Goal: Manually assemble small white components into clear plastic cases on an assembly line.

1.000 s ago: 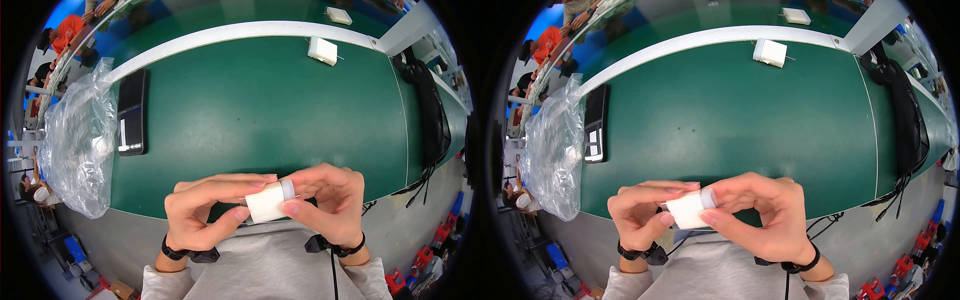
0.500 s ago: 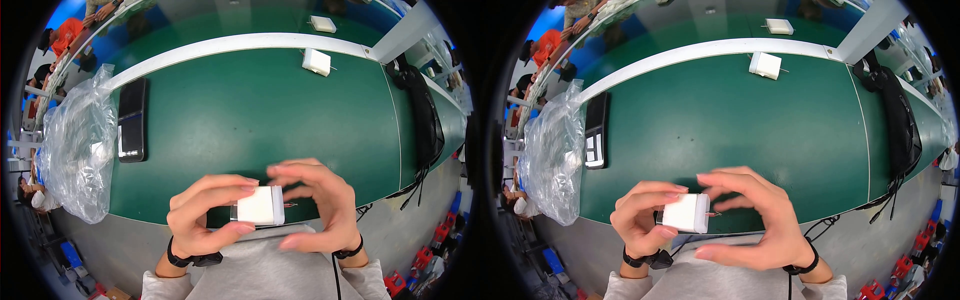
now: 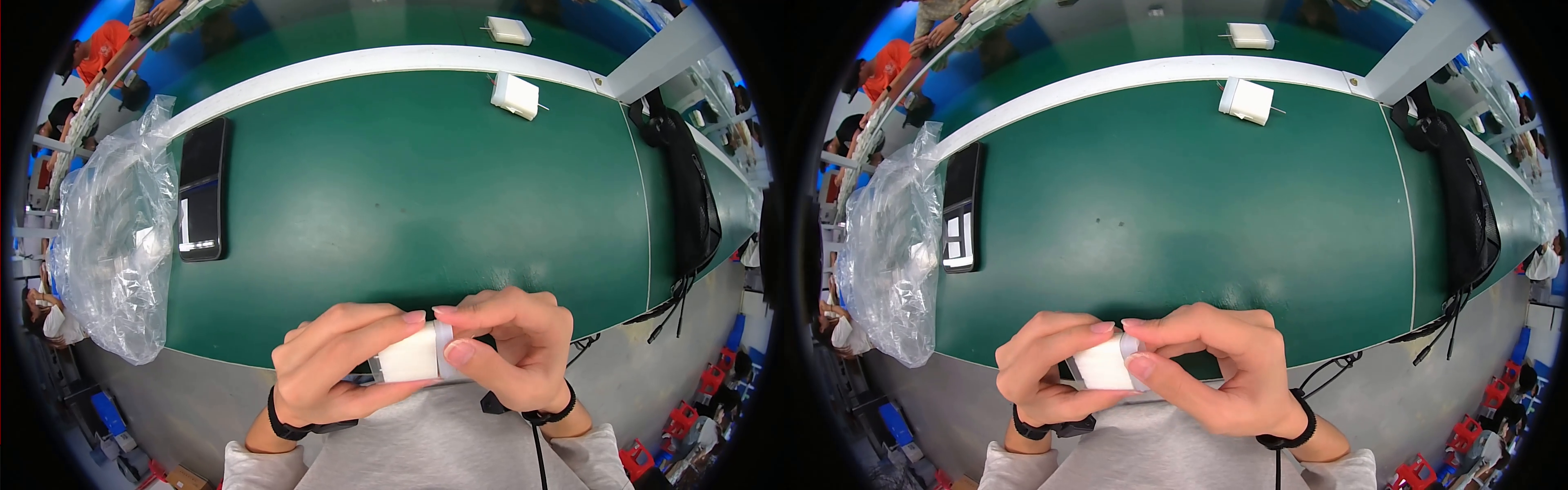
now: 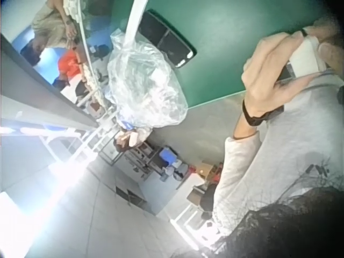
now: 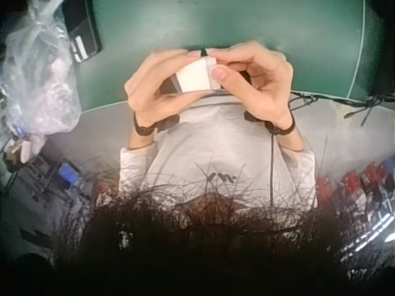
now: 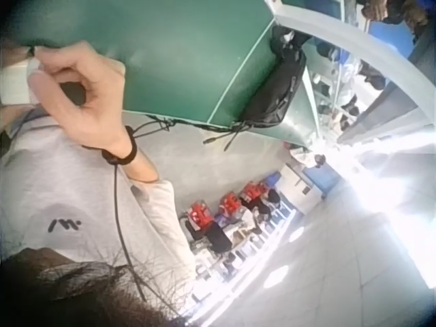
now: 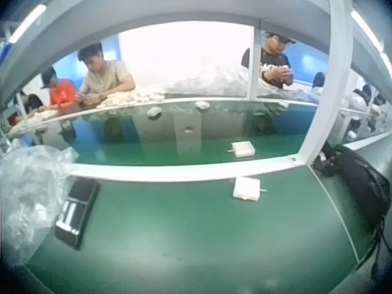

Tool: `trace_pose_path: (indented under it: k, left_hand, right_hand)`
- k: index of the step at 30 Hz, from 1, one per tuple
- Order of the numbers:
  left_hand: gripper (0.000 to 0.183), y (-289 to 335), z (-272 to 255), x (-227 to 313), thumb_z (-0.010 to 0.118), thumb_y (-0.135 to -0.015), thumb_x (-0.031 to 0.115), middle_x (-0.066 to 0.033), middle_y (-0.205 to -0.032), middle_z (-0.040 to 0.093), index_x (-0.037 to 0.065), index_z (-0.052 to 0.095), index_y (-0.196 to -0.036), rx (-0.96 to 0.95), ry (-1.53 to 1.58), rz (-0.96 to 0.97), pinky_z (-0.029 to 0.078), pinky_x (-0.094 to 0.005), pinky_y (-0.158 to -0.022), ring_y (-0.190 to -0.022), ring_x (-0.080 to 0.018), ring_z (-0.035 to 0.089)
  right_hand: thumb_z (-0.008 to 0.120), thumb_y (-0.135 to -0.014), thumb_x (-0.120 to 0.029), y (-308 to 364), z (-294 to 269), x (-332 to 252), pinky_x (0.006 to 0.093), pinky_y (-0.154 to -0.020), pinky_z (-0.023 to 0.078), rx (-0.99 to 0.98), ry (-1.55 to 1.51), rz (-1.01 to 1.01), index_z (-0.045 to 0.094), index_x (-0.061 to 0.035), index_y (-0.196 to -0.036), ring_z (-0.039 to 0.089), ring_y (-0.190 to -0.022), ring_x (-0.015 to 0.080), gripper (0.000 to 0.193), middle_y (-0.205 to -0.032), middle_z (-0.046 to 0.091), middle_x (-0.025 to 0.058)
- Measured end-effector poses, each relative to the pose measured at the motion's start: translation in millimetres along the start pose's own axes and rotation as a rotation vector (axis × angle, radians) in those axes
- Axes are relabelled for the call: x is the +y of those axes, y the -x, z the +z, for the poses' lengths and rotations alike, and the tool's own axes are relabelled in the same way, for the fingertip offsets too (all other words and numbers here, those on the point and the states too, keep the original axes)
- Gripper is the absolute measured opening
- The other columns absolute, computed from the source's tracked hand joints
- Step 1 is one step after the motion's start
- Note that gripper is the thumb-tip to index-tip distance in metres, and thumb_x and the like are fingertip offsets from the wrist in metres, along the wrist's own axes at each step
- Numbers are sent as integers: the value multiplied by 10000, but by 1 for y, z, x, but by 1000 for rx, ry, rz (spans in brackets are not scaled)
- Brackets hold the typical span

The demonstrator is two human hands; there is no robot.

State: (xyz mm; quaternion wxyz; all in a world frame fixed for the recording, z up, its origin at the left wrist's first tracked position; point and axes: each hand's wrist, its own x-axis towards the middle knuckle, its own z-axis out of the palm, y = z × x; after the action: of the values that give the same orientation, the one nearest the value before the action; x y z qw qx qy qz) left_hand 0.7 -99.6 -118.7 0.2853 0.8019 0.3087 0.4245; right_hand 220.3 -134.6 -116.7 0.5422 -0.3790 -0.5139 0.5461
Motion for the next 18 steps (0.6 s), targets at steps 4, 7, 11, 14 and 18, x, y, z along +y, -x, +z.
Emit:
trace_pose_path:
  k: [4,7,11,14,18]
  left_hand:
    - [595,1,4,0,1032,-615,192,-165,-938,769,-23,766,-1102,8,-8,11,587,-285,-610,-751,-221,752]
    - [582,1,4,-1,1034,-620,211,-153,-916,771,-20,772,-1086,7,-5,7,592,-282,-602,-730,-215,753]
    - [580,2,4,-2,1034,-625,217,-160,-900,768,-30,771,-1078,3,17,22,589,-271,-596,-736,-218,756]
    - [576,1,4,-3,1032,-630,210,-167,-889,767,-42,768,-1076,1,31,33,587,-265,-596,-736,-216,758]
    - [578,5,6,-3,1029,-637,198,-175,-884,769,-55,764,-1085,1,55,36,586,-266,-597,-718,-213,751]
  right_hand:
    - [766,-873,101,-3,-2,1,272,-727,577,-19,34,-18,752,76,-1072,770,-798,187,201,-897,784,157]
    - [776,-867,92,-6,-3,1,276,-702,572,-30,32,-43,755,76,-1033,744,-755,178,168,-874,773,160]
    - [793,-852,87,-10,-5,1,278,-668,569,-79,46,-28,745,64,-975,741,-735,184,134,-848,760,155]
    - [800,-846,82,-11,-5,-1,279,-648,567,-96,76,-23,738,59,-945,739,-724,186,119,-843,757,156]
    - [790,-840,92,-9,-6,-2,279,-671,575,-133,58,9,738,63,-954,744,-739,197,130,-855,758,159]
